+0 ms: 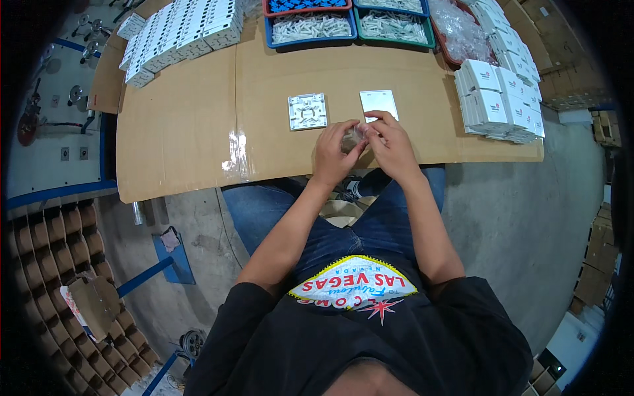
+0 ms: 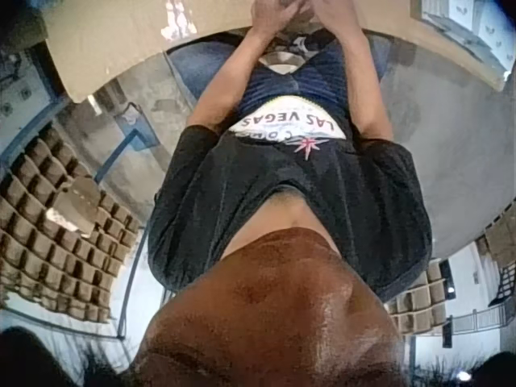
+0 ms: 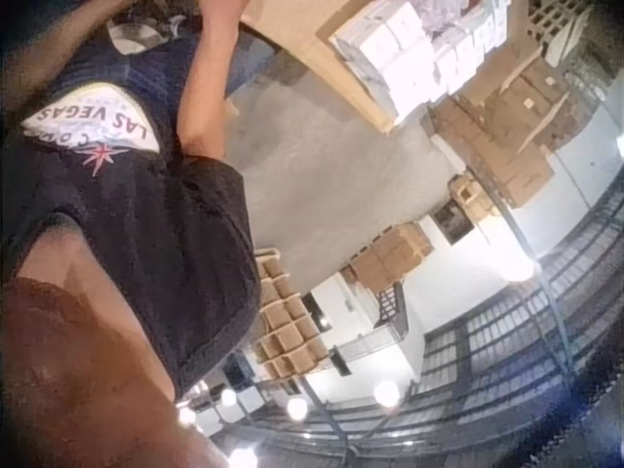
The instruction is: The person sits at a workbench and assembles small electrical components. They pick up white plastic pieces from trays, insert them into a clear plastic bag, and seal the bag. The person then places the bagged components into a white cardboard box, closes the box, and stacks it with other finished boxes.
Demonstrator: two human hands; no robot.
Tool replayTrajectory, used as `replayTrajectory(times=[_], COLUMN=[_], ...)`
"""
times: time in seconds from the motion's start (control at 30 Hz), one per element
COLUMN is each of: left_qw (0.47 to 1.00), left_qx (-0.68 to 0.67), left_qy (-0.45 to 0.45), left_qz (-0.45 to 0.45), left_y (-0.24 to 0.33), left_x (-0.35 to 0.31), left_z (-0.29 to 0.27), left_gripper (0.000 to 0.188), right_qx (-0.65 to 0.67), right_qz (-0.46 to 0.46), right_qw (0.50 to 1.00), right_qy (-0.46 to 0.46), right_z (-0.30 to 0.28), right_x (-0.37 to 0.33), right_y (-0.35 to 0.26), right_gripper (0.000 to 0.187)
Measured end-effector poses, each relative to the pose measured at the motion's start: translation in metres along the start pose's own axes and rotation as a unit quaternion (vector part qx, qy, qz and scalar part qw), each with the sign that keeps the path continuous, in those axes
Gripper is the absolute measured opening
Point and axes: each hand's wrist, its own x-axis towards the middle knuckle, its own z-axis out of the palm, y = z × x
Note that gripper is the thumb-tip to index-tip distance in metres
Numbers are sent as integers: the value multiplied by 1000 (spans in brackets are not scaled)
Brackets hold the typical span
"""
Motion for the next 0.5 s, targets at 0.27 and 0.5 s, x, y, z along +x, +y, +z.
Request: replayTrajectory(times=[0.27,0.5], left_qw=[1000,998], left_qx=[-24,-54], left_qy=[-4,-5], left_qz=[10,-11], left_y=[-7,-5], left_x=[-2,-2], left_z=[1,1], left_gripper=[45,43], right_qx=[-138,-30], right_qz=[-74,-5], right_qw=[986,998], right_qy=[-60,-63], right_z=[10,12], right_x=[3,4], right_y=[4,4], right_gripper=[37,42])
